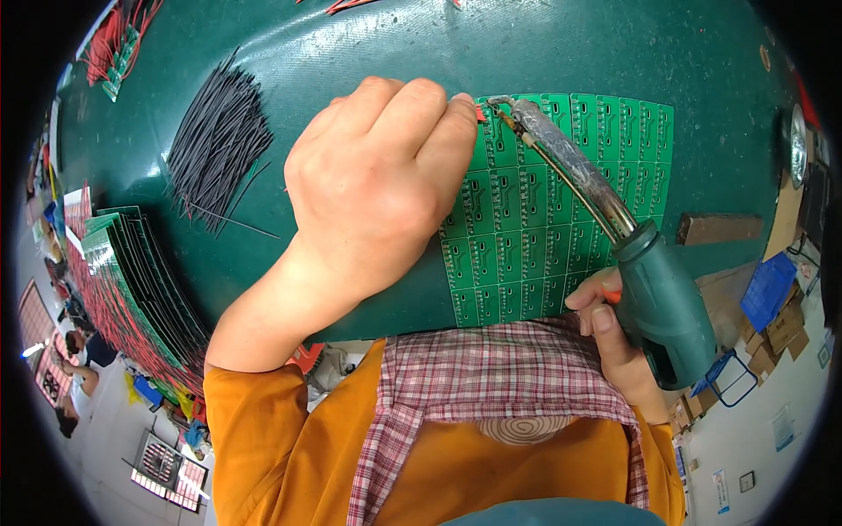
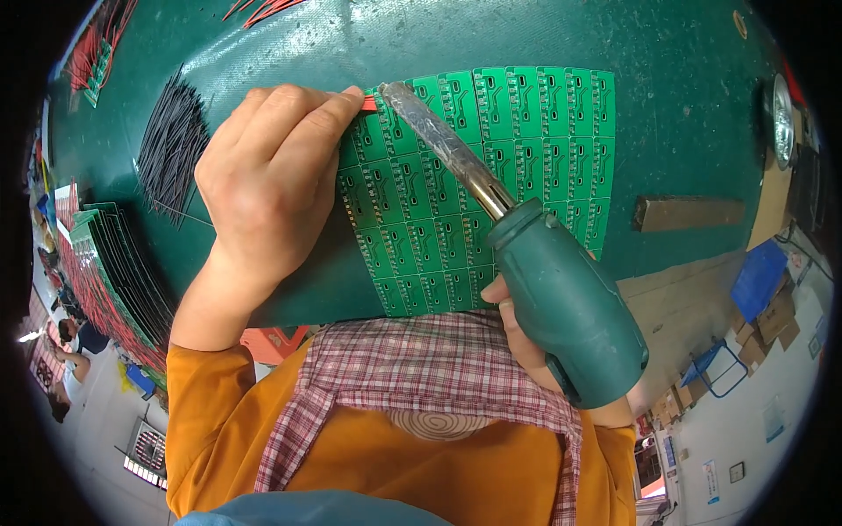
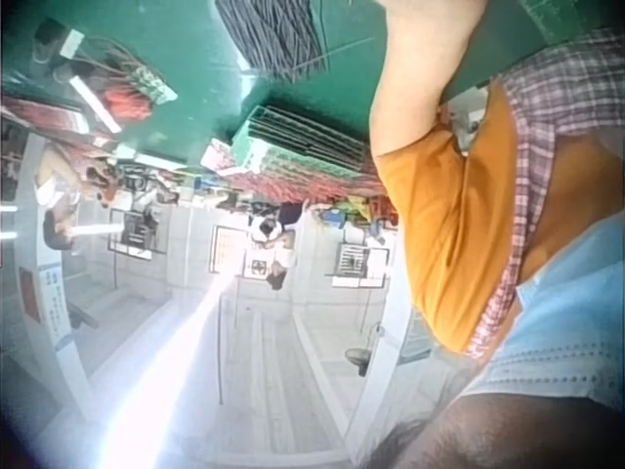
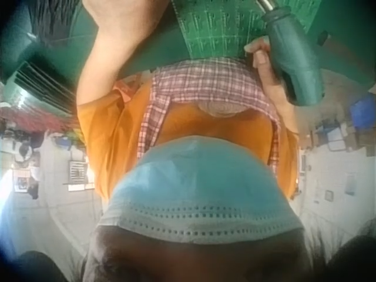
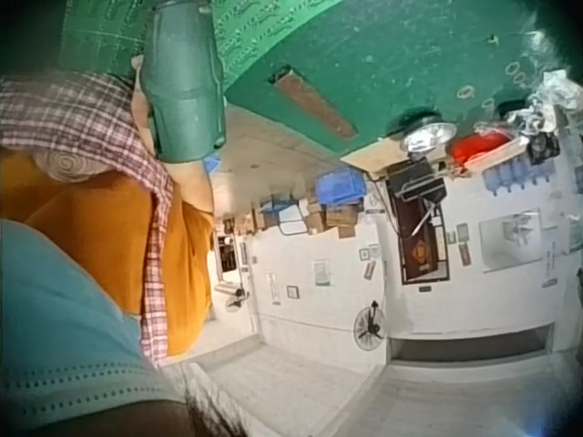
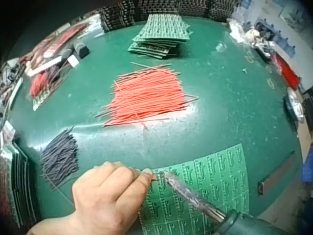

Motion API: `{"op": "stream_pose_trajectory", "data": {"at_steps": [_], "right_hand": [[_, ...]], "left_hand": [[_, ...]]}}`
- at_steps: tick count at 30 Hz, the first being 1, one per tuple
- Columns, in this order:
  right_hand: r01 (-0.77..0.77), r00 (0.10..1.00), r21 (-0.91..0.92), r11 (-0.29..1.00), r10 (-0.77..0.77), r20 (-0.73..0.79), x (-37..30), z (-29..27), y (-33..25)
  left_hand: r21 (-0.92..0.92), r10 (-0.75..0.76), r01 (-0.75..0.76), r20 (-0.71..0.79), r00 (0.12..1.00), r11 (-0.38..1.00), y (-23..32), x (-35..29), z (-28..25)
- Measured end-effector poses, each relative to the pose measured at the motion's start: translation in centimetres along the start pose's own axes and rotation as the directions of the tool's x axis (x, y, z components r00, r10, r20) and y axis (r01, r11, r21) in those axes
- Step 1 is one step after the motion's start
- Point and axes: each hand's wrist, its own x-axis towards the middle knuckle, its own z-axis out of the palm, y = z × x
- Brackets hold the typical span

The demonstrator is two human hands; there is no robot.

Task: Soldering red and black wires onto green printed circuit boards (PCBs) at an assembly station.

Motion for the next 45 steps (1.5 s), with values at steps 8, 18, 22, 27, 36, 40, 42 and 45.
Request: {"op": "stream_pose_trajectory", "data": {"at_steps": [8,18,22,27,36,40,42,45], "right_hand": [[-0.031,0.999,-0.186,0.982,0.037,0.03,0.0,-0.1,-0.9],[-0.045,0.999,0.019,0.999,0.046,-0.03,-0.6,-0.5,-0.8],[-0.029,0.997,0.064,0.998,0.033,-0.065,-0.5,-0.5,-0.5],[-0.035,0.999,-0.005,0.999,0.035,-0.023,-0.6,-0.8,0.2],[0.028,0.997,-0.373,0.928,0.0,0.076,-0.6,-1.2,-0.5],[-0.075,0.997,-0.025,0.997,0.075,0.009,-0.9,-1.1,-0.4],[-0.045,0.996,0.097,0.994,0.052,-0.071,-1.2,-1.0,-0.3],[0.006,1.0,0.003,1.0,-0.006,-0.012,-0.9,-1.1,-0.2]], "left_hand": [[0.039,-0.002,0.003,-0.022,1.0,0.999,0.3,0.0,0.2],[-0.016,-0.037,0.037,0.006,0.999,0.999,0.2,0.6,-0.9],[-0.063,-0.016,0.015,-0.012,1.0,0.998,0.5,0.9,-0.4],[-0.001,-0.005,0.005,0.022,1.0,1.0,0.8,1.0,0.5],[0.082,0.022,-0.014,-0.091,0.996,0.997,1.1,0.8,1.5],[0.081,0.023,-0.015,-0.092,0.996,0.997,1.1,0.8,1.4],[0.093,0.032,-0.023,-0.096,0.995,0.995,1.1,0.8,1.4],[0.104,0.038,-0.026,-0.113,0.993,0.994,1.1,0.7,1.5]]}}
